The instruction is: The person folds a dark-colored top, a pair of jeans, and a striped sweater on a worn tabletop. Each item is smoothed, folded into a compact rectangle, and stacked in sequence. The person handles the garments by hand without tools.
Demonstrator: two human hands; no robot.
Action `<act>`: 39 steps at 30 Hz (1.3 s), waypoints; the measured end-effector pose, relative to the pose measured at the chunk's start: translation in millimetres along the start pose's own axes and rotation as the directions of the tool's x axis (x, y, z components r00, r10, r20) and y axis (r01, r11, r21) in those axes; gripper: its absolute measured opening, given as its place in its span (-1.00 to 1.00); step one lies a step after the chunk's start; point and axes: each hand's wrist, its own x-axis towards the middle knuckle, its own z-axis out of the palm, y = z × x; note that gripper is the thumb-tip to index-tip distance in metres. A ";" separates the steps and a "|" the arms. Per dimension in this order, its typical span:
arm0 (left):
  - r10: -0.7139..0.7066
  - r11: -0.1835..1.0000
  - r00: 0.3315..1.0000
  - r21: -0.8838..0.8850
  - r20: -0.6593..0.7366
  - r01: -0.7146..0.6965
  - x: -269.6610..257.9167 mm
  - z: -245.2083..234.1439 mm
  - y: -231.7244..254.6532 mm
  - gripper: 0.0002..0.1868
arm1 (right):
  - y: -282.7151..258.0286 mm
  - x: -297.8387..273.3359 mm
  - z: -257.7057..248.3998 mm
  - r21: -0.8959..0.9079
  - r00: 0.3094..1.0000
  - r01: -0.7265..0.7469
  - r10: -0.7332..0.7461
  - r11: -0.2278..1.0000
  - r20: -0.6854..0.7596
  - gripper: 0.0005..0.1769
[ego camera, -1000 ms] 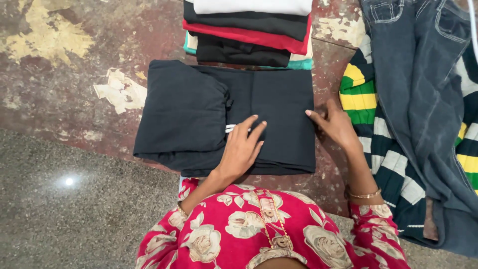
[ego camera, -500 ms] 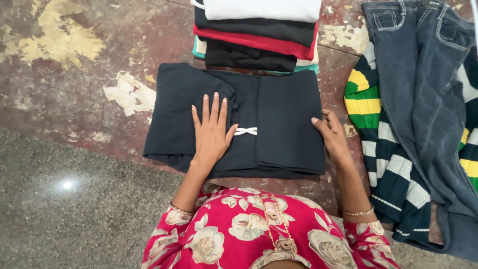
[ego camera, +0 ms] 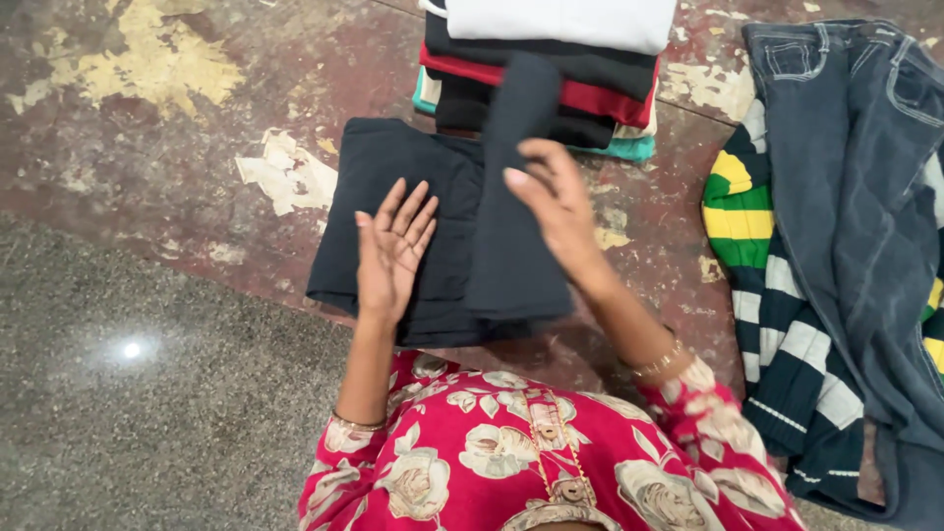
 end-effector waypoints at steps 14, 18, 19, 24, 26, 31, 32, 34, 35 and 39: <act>0.051 0.853 0.981 0.519 -0.186 0.054 -10.1 -35.0 62.7 -0.16 | 31.6 -17.6 50.3 -0.498 0.692 0.587 -0.077 0.638 0.718 -0.35; 0.061 0.897 0.982 0.441 -0.181 0.026 -6.2 -36.2 85.1 -0.13 | 29.0 -21.5 43.3 -0.539 0.706 0.583 -0.050 0.608 0.707 -0.28; 0.144 0.773 0.972 0.634 -0.184 0.006 -5.7 -36.5 86.2 -0.16 | 28.3 -22.3 42.8 -0.558 0.708 0.574 -0.021 0.599 0.706 -0.25; 0.426 -0.250 0.904 0.964 0.029 0.087 -13.2 -36.5 85.3 -0.31 | 35.1 -31.8 48.9 -0.659 0.702 0.600 0.097 0.454 0.706 -0.12; 0.338 -0.040 0.916 0.969 -0.217 0.245 -17.4 -34.8 85.5 -0.24 | 40.7 -37.2 51.7 -0.672 0.722 0.608 0.057 0.422 0.689 -0.12; 0.182 -0.066 0.880 0.887 -0.439 0.457 -26.2 -35.0 91.2 -0.10 | 45.3 -42.3 50.3 -0.664 0.719 0.614 0.044 0.427 0.693 -0.13; 0.151 -0.111 0.872 0.869 -0.465 0.482 -27.2 -36.5 92.7 -0.10 | 43.3 -43.7 50.5 -0.657 0.710 0.620 0.049 0.429 0.702 -0.13; 0.116 -0.110 0.882 0.877 -0.456 0.468 -30.4 -41.1 95.2 -0.14 | 37.0 -48.4 53.1 -0.629 0.691 0.632 0.038 0.453 0.722 -0.10; 0.111 -0.064 0.900 0.901 -0.421 0.429 -32.5 -43.7 96.2 -0.17 | 32.9 -52.9 55.1 -0.608 0.681 0.636 0.024 0.476 0.732 -0.07; 0.029 0.510 0.890 0.772 -0.456 0.379 -37.3 -45.0 91.9 -0.22 | 17.1 -68.5 65.1 -0.562 0.698 0.602 -0.031 0.568 0.716 0.11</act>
